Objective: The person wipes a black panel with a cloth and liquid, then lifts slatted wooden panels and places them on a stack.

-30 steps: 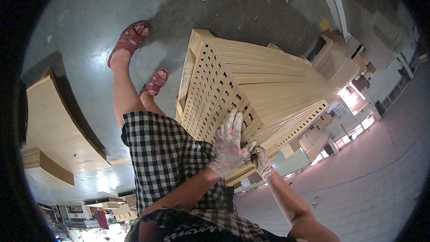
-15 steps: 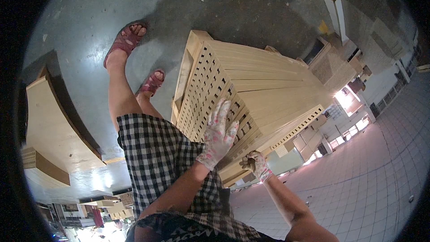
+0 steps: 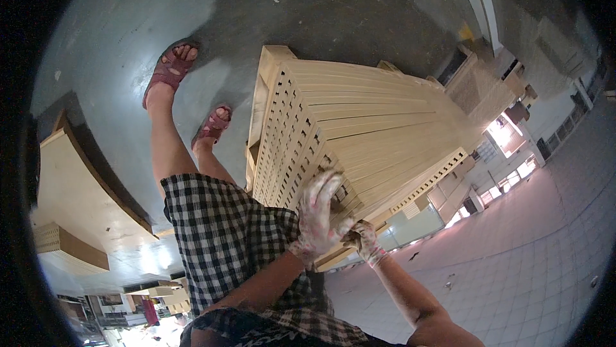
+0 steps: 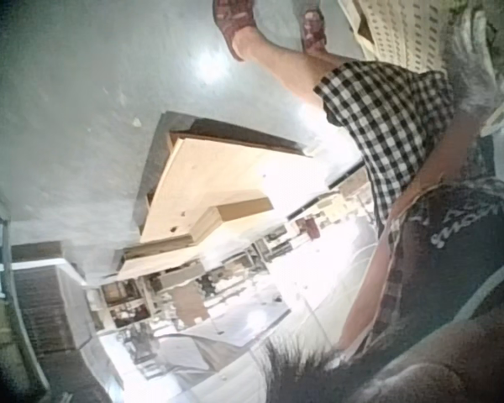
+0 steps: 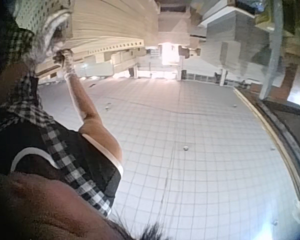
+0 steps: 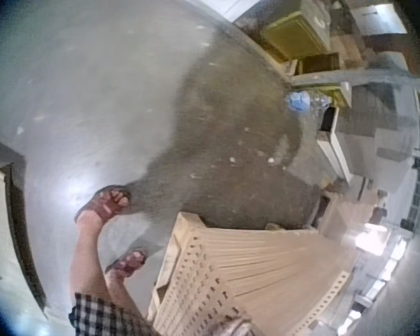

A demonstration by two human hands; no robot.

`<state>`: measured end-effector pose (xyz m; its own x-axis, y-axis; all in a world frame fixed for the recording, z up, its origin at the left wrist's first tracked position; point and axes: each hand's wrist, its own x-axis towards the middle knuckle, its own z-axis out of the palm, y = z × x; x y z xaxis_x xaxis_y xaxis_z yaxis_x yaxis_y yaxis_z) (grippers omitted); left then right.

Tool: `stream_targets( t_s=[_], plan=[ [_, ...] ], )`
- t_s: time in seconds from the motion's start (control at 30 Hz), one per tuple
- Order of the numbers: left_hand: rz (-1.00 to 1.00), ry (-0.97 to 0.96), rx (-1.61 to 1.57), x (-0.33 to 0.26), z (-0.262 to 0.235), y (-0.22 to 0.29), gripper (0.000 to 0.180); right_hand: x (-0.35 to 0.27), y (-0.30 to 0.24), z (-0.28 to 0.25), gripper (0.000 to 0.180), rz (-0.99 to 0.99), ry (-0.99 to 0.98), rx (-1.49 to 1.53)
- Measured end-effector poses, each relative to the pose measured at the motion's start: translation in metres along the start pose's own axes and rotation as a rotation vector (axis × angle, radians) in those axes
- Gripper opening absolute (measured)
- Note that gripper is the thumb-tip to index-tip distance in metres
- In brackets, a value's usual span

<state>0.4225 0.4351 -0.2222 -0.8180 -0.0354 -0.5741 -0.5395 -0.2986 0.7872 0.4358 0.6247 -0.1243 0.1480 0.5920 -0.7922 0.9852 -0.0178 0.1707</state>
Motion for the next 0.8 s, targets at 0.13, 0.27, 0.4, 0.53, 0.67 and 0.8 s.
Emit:
stream_targets(
  t_s=[0.13,0.27,0.4,0.53,0.67,0.8],
  plan=[
    [-0.044,0.036,0.097,-0.017,0.014,-0.004,0.068,-0.006,-0.005,0.009,0.020,0.002,-0.028,-0.048],
    [-0.069,0.023,0.184,-0.016,0.018,-0.005,0.077,-0.004,-0.003,0.007,0.019,-0.032,-0.095,-0.072],
    [-0.131,0.011,0.168,-0.011,0.017,0.001,0.081,-0.003,-0.005,0.005,0.021,0.008,-0.078,-0.089],
    [-0.185,0.011,0.125,-0.002,0.010,0.009,0.083,0.002,0.001,-0.002,0.023,-0.025,-0.070,-0.071],
    [-0.256,0.021,0.112,0.007,0.008,0.019,0.081,0.003,-0.001,0.000,0.025,-0.004,-0.098,-0.047],
    [-0.306,-0.032,0.091,0.013,0.006,0.020,0.079,0.000,-0.001,-0.001,0.026,-0.033,-0.100,-0.067]
  ],
)
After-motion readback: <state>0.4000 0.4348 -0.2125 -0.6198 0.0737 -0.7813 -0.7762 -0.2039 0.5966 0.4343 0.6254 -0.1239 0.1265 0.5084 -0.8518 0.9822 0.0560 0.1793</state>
